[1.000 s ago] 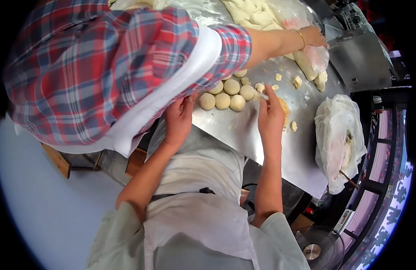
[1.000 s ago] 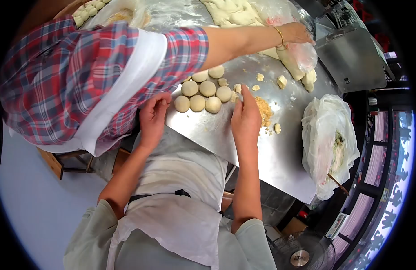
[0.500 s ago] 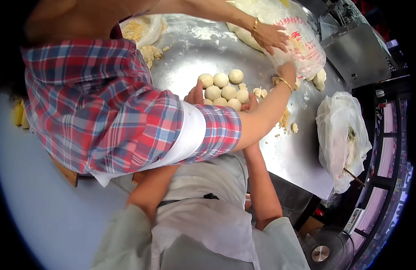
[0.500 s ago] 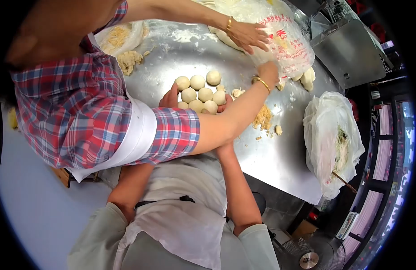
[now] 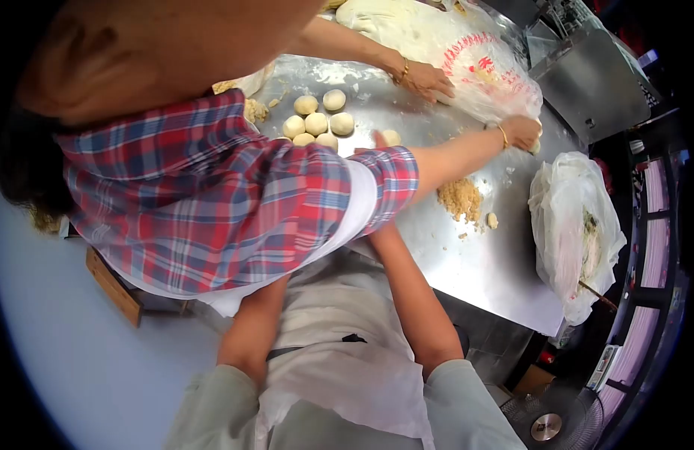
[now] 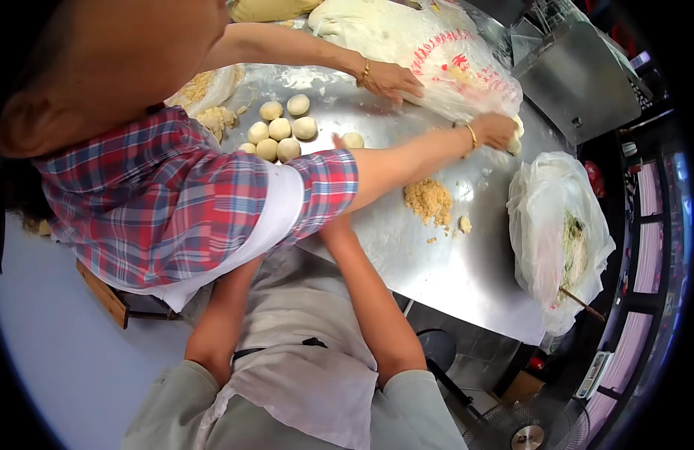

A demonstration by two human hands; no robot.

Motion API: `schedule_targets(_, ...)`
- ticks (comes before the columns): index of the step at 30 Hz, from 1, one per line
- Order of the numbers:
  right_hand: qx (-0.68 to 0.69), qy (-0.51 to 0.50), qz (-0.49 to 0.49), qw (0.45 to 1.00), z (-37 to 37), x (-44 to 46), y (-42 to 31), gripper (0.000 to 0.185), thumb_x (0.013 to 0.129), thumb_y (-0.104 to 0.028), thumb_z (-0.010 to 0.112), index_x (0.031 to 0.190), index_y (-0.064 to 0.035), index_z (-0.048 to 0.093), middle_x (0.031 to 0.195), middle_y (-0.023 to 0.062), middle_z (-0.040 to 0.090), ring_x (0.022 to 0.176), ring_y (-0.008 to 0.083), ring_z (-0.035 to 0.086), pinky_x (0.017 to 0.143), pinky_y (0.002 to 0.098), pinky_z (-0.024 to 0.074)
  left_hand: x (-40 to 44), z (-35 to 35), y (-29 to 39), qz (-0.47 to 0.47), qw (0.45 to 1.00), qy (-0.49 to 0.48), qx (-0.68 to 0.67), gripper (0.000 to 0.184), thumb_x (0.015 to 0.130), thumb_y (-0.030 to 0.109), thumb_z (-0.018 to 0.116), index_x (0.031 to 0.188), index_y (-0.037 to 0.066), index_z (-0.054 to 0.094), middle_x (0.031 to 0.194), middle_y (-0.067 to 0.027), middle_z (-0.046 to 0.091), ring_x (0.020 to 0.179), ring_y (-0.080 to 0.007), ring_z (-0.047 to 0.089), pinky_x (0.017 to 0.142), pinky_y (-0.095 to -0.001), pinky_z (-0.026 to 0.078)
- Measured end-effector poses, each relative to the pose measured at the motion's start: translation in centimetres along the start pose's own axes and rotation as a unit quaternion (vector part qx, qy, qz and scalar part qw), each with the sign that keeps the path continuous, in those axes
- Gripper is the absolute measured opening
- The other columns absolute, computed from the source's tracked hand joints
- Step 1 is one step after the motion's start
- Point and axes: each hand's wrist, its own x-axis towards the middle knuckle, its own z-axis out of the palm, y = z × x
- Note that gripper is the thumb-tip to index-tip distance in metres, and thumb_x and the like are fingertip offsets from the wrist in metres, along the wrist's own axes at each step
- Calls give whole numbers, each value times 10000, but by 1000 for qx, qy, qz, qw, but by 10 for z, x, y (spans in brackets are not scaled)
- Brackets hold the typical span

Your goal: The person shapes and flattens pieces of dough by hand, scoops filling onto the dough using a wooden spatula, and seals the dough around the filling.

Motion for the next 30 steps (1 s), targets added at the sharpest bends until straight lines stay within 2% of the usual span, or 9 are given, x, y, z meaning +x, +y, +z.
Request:
schedule_targets(4,-94,117,-95,984,-28,-3,19,651,1049,-198,621,1597,-42,306,1161,71,671,1066,171,650,979,332,539,-23,12,-5,-6,1000,-14,10,710,912,390,741,1465,23,488,1387,-243,582,1256,-429,571,1076,-503,436)
schedule_targets(11,159,39,186,969,-2,50,-5,793,992,-45,674,1592,54,165,1123,211,718,835,245,738,722,339,622,-40,26,-11,38,997,-52,49,822,892,450,755,1522,30,437,1449,-256,541,1303,-448,536,1109,-527,411)
schedule_targets(15,109,-33,44,993,-28,7,-21,756,979,-109,668,1599,0,249,1192,203,701,877,244,740,796,383,604,-75,63,-62,156,968,-107,165,885,881,484,763,1555,33,407,1484,-264,518,1330,-460,516,1129,-540,397)
schedule_targets(16,-149,16,-139,979,-43,-4,-24,663,974,-123,674,1542,8,357,1185,182,711,875,233,736,797,383,600,-94,75,-92,219,942,-116,228,901,879,493,765,1563,34,400,1493,-265,512,1337,-462,511,1134,-543,394)
schedule_targets(18,-310,29,-88,946,-70,-36,-38,484,965,-130,691,1401,20,546,1156,142,730,872,215,725,793,368,592,-133,97,-120,304,885,-129,328,934,873,510,769,1580,36,385,1511,-269,500,1351,-468,501,1143,-550,386)
schedule_targets(19,-214,-3,140,967,-81,-60,-55,394,960,-125,703,1316,24,626,1133,123,739,872,206,718,788,354,587,-123,101,-75,264,897,-169,311,932,877,530,757,1562,11,396,1471,-284,533,1322,-473,527,1127,-544,405)
schedule_targets(21,-80,81,143,983,-95,-96,-78,305,923,-62,730,1213,21,688,1064,103,748,850,211,706,765,341,575,-104,106,18,89,900,-312,290,935,884,562,739,1527,-35,416,1415,-313,569,1284,-481,558,1102,-538,428)
schedule_targets(23,-223,177,-5,959,-121,-122,-79,369,890,-10,753,1251,-4,676,1082,99,726,901,211,693,816,347,567,-104,99,54,37,891,-352,283,947,881,579,735,1501,-65,423,1404,-335,563,1282,-489,553,1095,-547,424)
schedule_targets(30,-348,268,5,899,-184,-134,-69,562,957,-56,701,1466,36,482,1412,224,552,1282,352,565,1139,415,428,-59,118,111,213,897,-267,280,924,852,578,717,1430,-107,491,1438,-381,491,1323,-555,469,1124,-613,363)
